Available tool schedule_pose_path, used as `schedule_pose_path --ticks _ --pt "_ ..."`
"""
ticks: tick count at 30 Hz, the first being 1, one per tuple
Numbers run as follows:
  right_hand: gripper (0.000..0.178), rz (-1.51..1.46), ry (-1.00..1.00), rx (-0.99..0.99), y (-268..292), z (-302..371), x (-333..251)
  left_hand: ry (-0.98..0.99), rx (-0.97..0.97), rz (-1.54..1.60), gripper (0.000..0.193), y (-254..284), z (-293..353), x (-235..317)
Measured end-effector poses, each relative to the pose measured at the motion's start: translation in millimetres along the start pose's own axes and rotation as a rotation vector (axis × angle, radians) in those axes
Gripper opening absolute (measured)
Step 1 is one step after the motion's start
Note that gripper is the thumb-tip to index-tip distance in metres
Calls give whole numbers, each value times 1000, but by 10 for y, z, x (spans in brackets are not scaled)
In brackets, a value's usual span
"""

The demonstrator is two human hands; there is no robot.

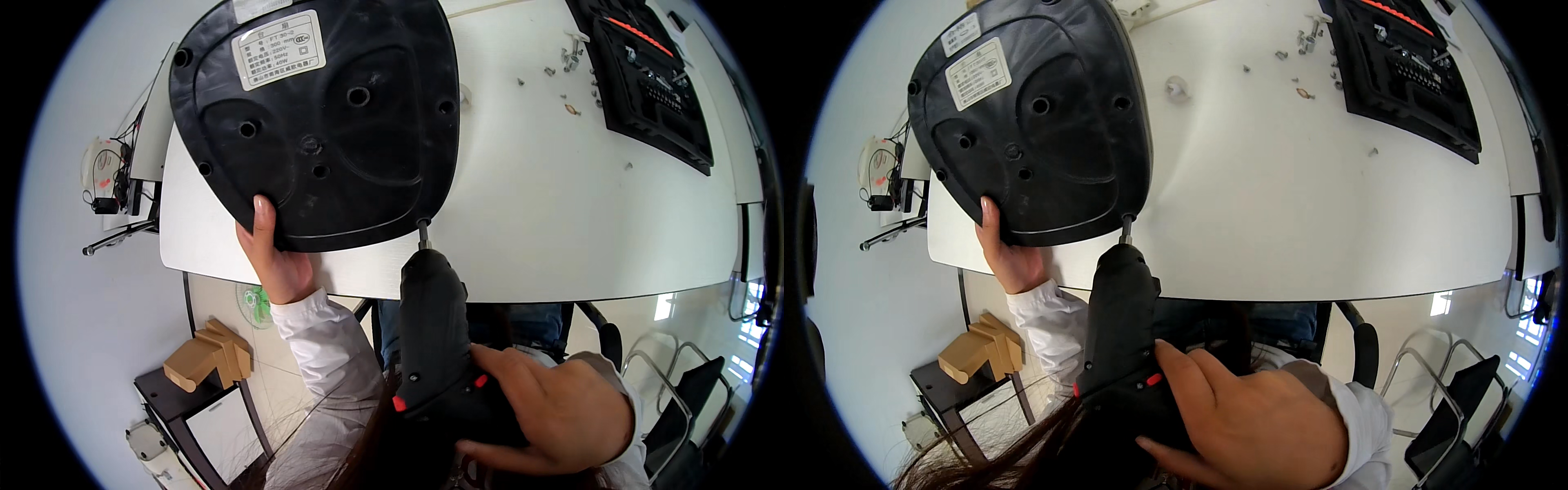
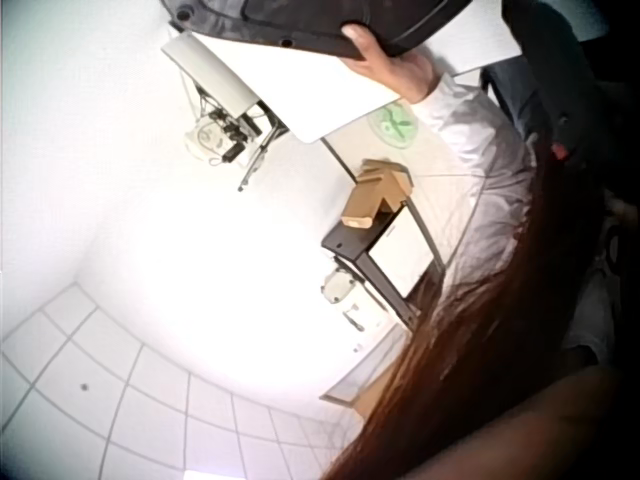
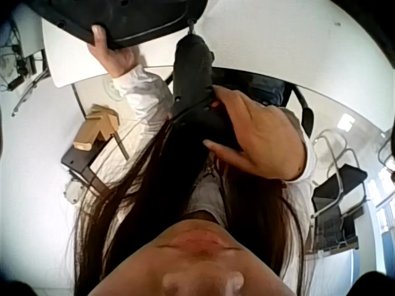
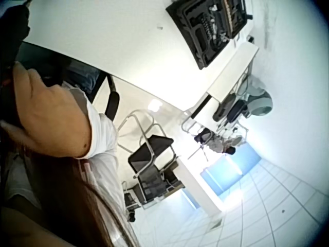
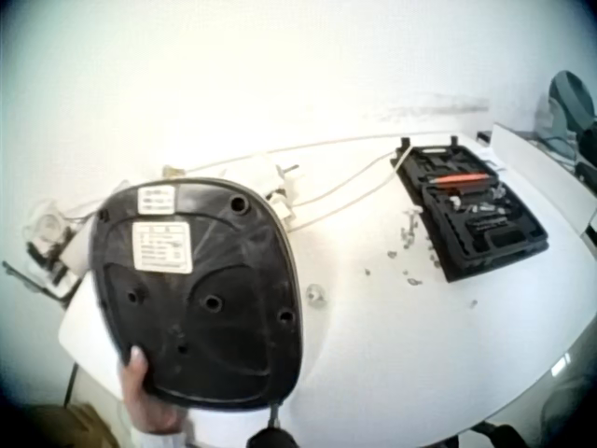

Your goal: The person uses a cordless electric screwdriver to fasten screws into the underside of a black appliance base. They repeatedly pick up screws from the table, align them with holes, and drive them in, occasionally repositioning the base.

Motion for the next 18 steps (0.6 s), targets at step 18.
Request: schedule_pose_path --ticks 18 --pt "45 663 60 -221 300 -33 -178 -248 -300 -445 46 -421 -205 642"
Point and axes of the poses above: each hand's wrist, its own z-axis away from the middle knuckle, its own y-axis out of the back of the hand, x = y × z, the point moved 1 cm from there along -z, towards the middle knuckle, and after that the axes turned 14 degrees about -z, right-handed, at the moved point
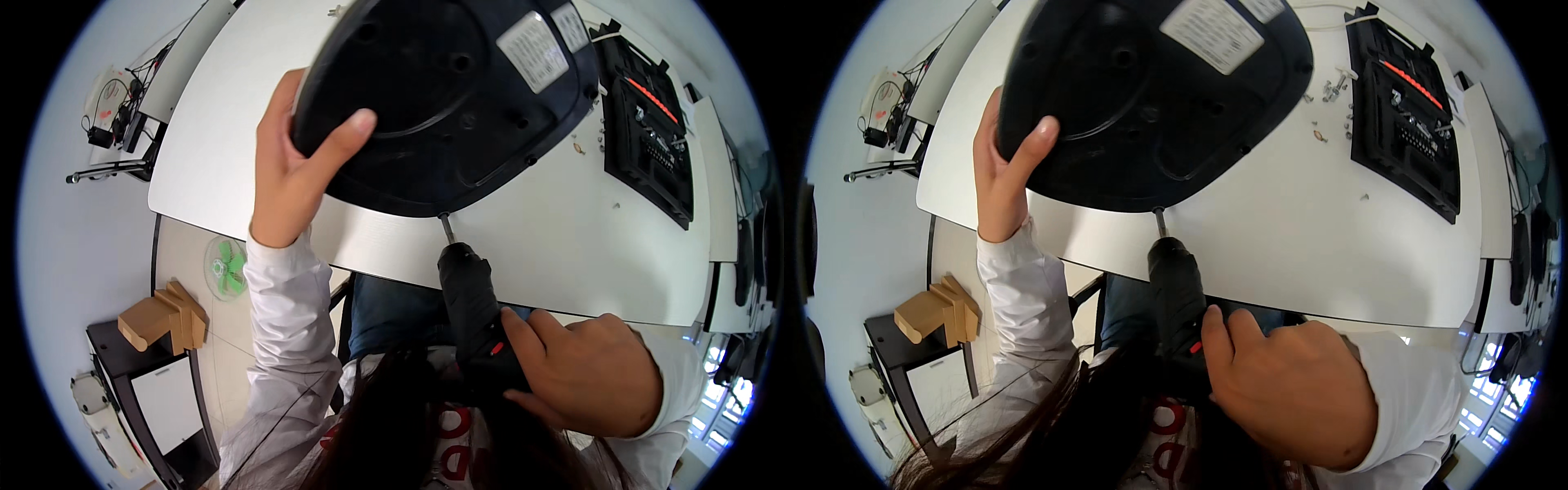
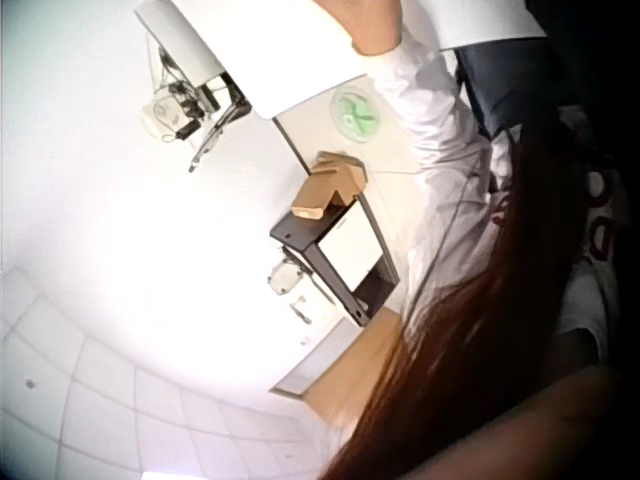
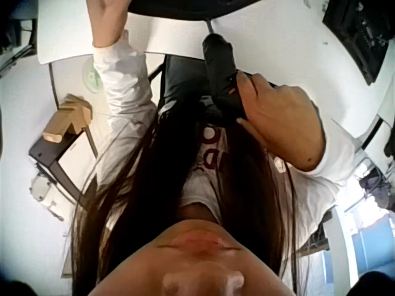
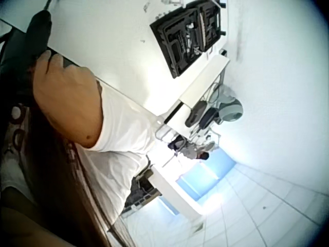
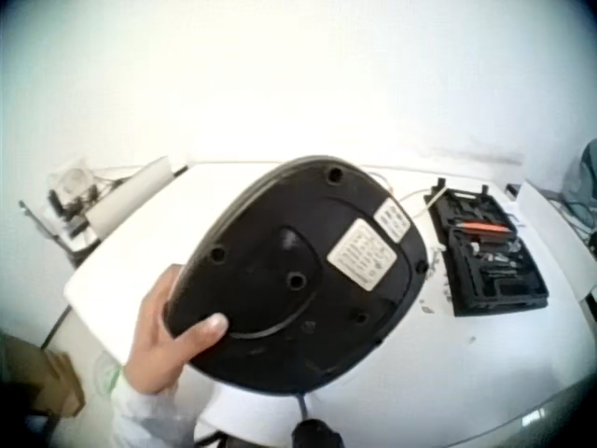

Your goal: The person uses a cordless electric screwdriver to fasten screws into the underside of a black appliance base. They repeatedly pick up screws from the table, align them with holes, and drive them in, occasionally repositioning the base.

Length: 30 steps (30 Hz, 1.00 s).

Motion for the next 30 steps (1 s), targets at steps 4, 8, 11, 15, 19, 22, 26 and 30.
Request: schedule_pose_path --ticks 4,8,11,15,19,22,26,30 --pt "36 154 0 55 42 -1 -54 -27 -54 -29 42 -10 -83 56" --pt "34 188 5 30 133 -15 -81 -67 -81 -59 40 -21 -124 82" --pt "34 235 -10 15 161 13 -111 -97 -69 -100 40 -71 -142 121" --pt "34 270 22 -46 240 74 -84 -109 -48 -118 39 -53 -137 69" --pt "46 151 33 -114 424 168 -57 -75 -67 -90 39 -5 -117 59" --pt "62 -80 -18 -90 540 405 64 -23 -42 33 38 -12 -145 70" --pt "76 -381 125 73 329 678 565 201 111 327 41 150 -107 12" --pt "74 -1045 246 361 -20 916 899 296 177 535 45 220 -195 -199"
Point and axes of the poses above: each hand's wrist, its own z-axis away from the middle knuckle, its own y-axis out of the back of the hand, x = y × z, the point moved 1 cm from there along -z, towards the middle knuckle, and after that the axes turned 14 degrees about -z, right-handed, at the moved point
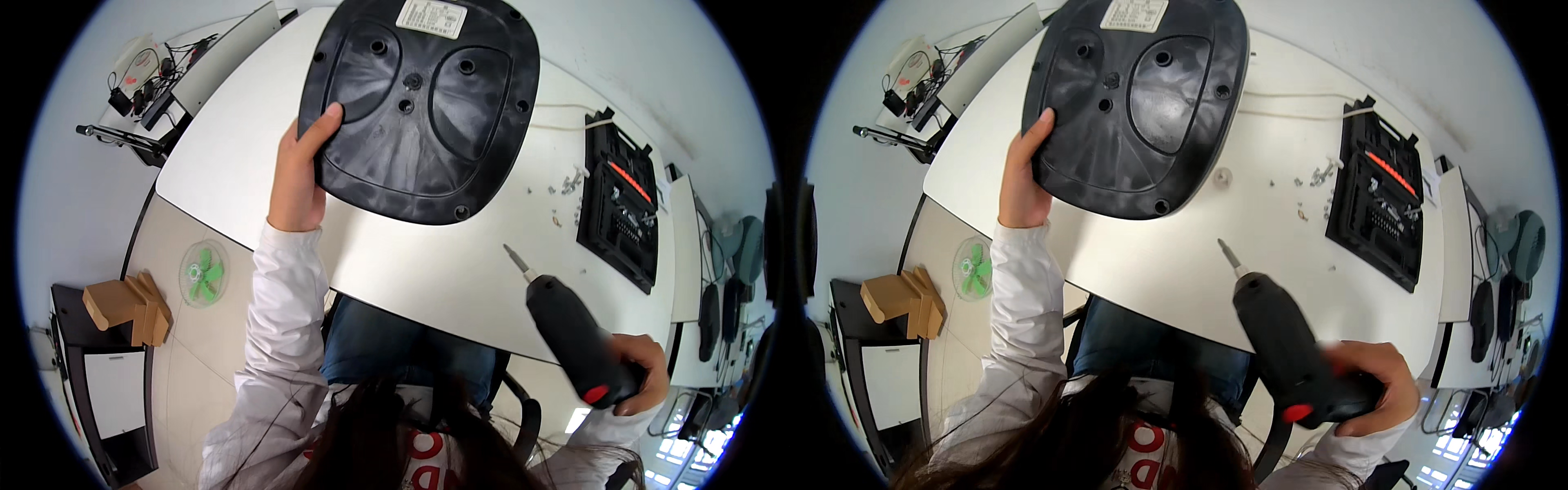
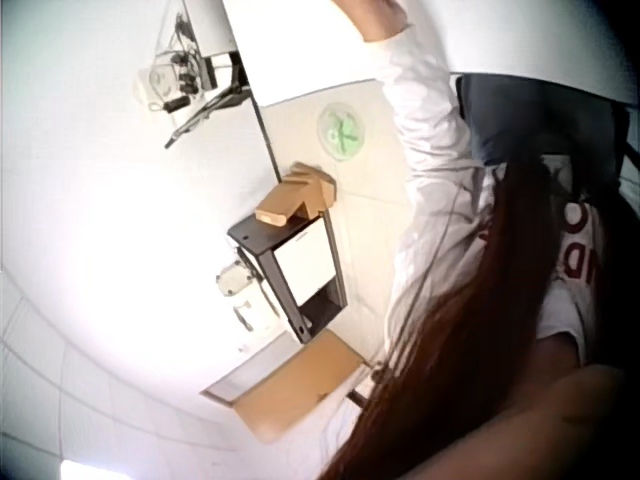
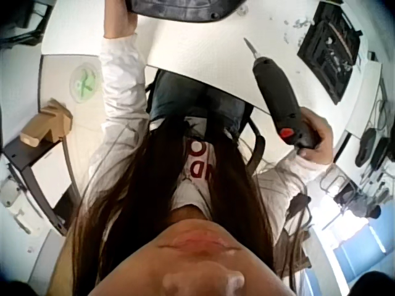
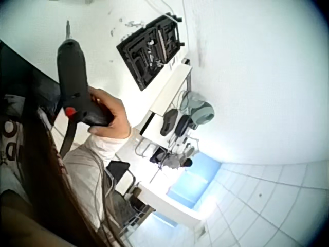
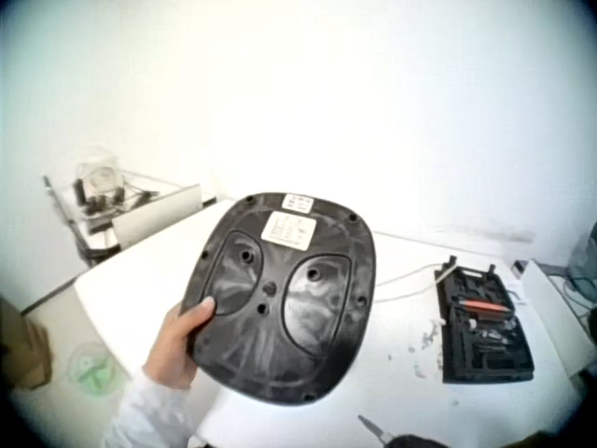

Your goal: The person uses a cordless electric screwdriver to fasten screws into the underside of a black appliance base. They repeatedly pick up screws from the table, align them with holes, and drive them in, occasionally repositioning the base.

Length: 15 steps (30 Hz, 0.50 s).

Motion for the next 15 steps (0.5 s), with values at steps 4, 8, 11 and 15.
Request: schedule_pose_path --ticks 4,8,11,15 --pt "75 -634 229 428 -195 146 518 17 34 24 43 52 50 -49" --pt "78 -1038 375 709 -217 -48 704 35 43 17 42 19 118 -68" --pt "78 -781 295 813 -219 -98 676 35 40 36 42 30 93 -102" --pt "64 -132 -89 678 -95 -37 730 39 22 80 44 185 124 -258"
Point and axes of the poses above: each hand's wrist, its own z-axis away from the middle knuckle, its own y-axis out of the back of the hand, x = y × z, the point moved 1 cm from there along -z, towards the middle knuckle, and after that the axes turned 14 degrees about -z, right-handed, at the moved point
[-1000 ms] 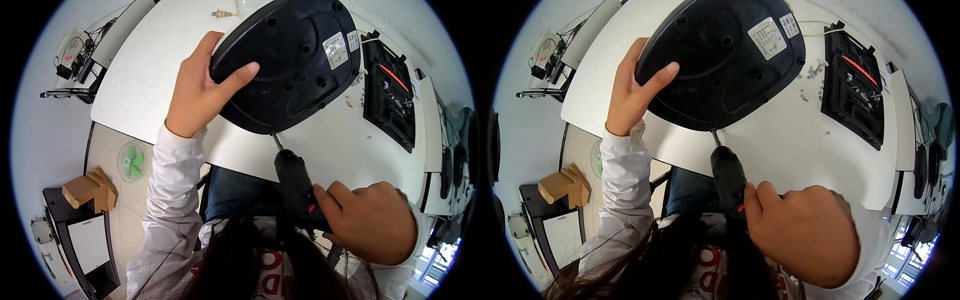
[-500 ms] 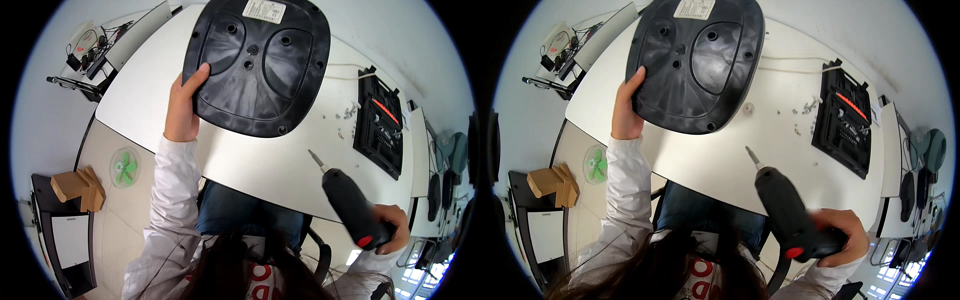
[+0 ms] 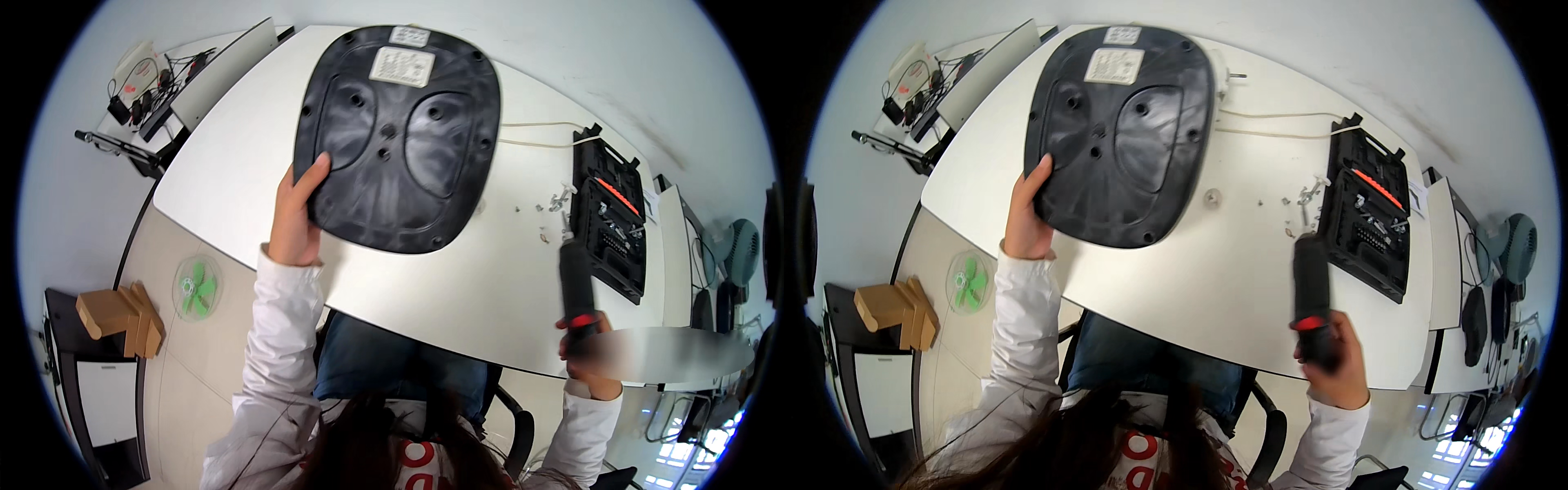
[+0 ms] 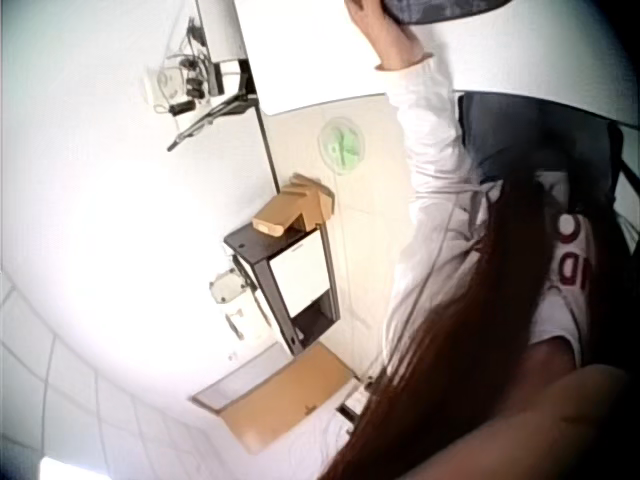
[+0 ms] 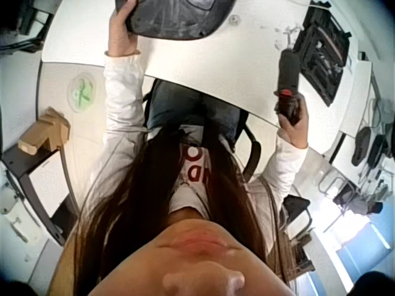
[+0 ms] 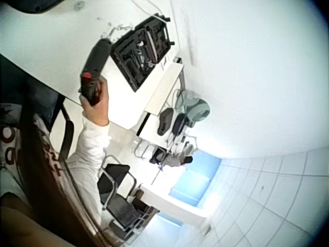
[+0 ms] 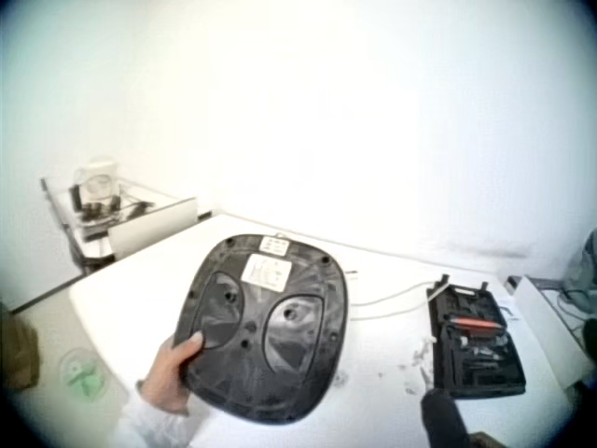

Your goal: The person uses a cordless electric screwdriver to fasten screws into the underside of a black appliance base. They repeatedly pick up screws from the table, align them with holes, and drive them in, occasionally repositioning the base.

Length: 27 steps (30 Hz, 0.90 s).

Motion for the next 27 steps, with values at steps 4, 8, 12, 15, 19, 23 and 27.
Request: schedule_pose_path --ticks 4,8,12,15,19,23,27 --pt "56 614 45 -184 -95 29 -80 29 -8 54 46 58 96 -96" --pt "59 950 199 -340 -167 -63 -133 55 26 101 46 113 170 -244" --pt "60 953 300 -427 -60 -245 -153 54 17 211 42 169 211 -376" --pt "61 982 312 -414 8 -380 -236 32 54 182 42 158 234 -388" --pt "63 1108 293 -449 99 -558 -358 -4 36 58 48 126 268 -393" --pt "64 1055 200 -585 30 -763 -550 -16 38 -32 53 84 299 -399" --pt "59 1020 170 -605 30 -897 -603 -4 99 23 47 58 322 -375"
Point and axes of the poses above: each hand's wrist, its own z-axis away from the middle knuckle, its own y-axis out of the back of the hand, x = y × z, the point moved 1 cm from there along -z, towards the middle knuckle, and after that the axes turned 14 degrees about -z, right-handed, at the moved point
